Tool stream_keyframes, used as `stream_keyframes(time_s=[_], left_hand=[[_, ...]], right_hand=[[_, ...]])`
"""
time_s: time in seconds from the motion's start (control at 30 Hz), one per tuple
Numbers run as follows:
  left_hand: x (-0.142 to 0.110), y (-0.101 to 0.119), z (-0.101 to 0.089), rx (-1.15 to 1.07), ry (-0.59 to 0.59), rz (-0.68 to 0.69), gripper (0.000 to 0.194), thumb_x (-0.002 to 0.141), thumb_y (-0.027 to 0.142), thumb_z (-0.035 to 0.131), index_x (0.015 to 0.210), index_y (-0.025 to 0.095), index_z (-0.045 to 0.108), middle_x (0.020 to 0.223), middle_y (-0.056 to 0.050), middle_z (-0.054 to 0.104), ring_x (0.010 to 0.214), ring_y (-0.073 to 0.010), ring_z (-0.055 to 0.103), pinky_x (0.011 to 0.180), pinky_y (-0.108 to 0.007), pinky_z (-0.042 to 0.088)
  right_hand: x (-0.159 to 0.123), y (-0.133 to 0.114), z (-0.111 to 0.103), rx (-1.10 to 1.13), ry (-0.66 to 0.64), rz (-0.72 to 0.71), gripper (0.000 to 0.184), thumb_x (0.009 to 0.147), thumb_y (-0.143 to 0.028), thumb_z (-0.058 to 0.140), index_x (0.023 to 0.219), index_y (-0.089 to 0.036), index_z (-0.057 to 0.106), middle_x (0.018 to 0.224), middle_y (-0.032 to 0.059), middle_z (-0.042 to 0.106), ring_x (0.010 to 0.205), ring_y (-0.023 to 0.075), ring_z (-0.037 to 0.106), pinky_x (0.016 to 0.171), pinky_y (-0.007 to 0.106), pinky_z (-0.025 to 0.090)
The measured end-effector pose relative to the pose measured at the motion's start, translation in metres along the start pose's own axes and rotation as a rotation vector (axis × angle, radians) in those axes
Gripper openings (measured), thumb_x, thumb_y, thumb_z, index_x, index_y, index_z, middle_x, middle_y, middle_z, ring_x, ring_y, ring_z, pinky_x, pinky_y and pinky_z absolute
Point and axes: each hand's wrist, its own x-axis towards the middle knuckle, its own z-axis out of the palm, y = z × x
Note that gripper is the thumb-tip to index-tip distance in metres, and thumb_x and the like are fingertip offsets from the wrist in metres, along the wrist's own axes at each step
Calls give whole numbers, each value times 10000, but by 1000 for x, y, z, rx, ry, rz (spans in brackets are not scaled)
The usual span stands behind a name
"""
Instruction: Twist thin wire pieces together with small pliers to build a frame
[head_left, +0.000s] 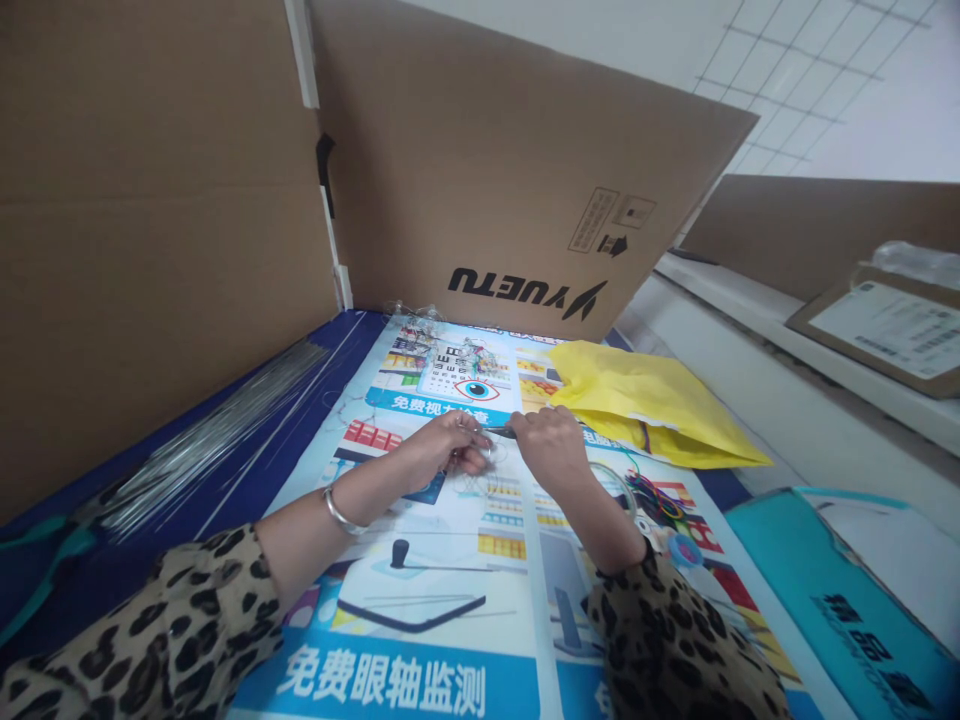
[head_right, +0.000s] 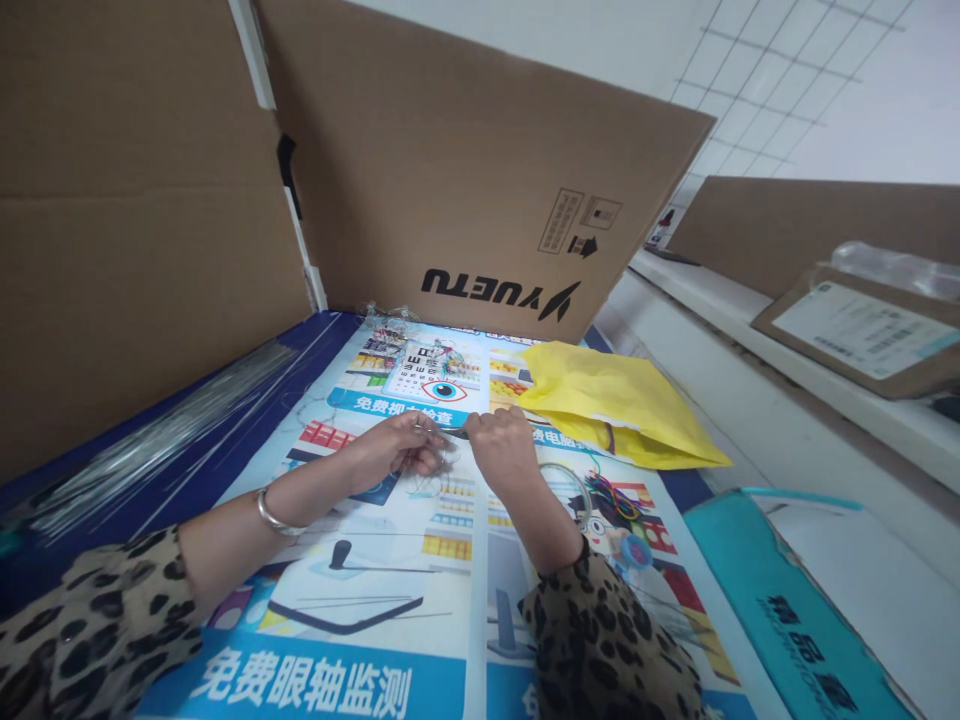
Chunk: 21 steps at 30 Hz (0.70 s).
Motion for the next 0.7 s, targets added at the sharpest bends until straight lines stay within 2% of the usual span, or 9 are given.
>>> stream_keyframes(time_s=[0.1,0.23,0.53,0.7], left_hand=[[0,1,0,-12,-5,-3,214,674,102,545,843,162,429,863,-79,635,537,-102,589,549,-259,480],[0,0,0,-8,6,33,180,691,95,518,832,161,427,855,-60,624,490,-75,554,523,-247,468],[1,-3,-2,-35,-8,58,159,701,127,542,812,157,432,711,-15,583,491,-72,526,546,-254,450],[0,-2,-1,-39,-7,24,222,671,109,553,847,164,429,804,-50,607,520,-83,548,531,-237,425]], right_hand=[[0,0,1,4,-11,5,228,833,-174,389,760,-170,605,614,51,598,623,163,482,649,318,202],[0,0,2,3,-32,20,224,826,-163,388,779,-174,607,632,52,604,631,166,489,646,318,203],[-1,0,4,-24,-20,27,203,812,-157,398,779,-174,598,630,55,599,621,172,489,646,324,204],[-1,-2,6,-48,14,40,200,810,-148,398,738,-174,583,604,51,586,616,174,494,641,324,199]])
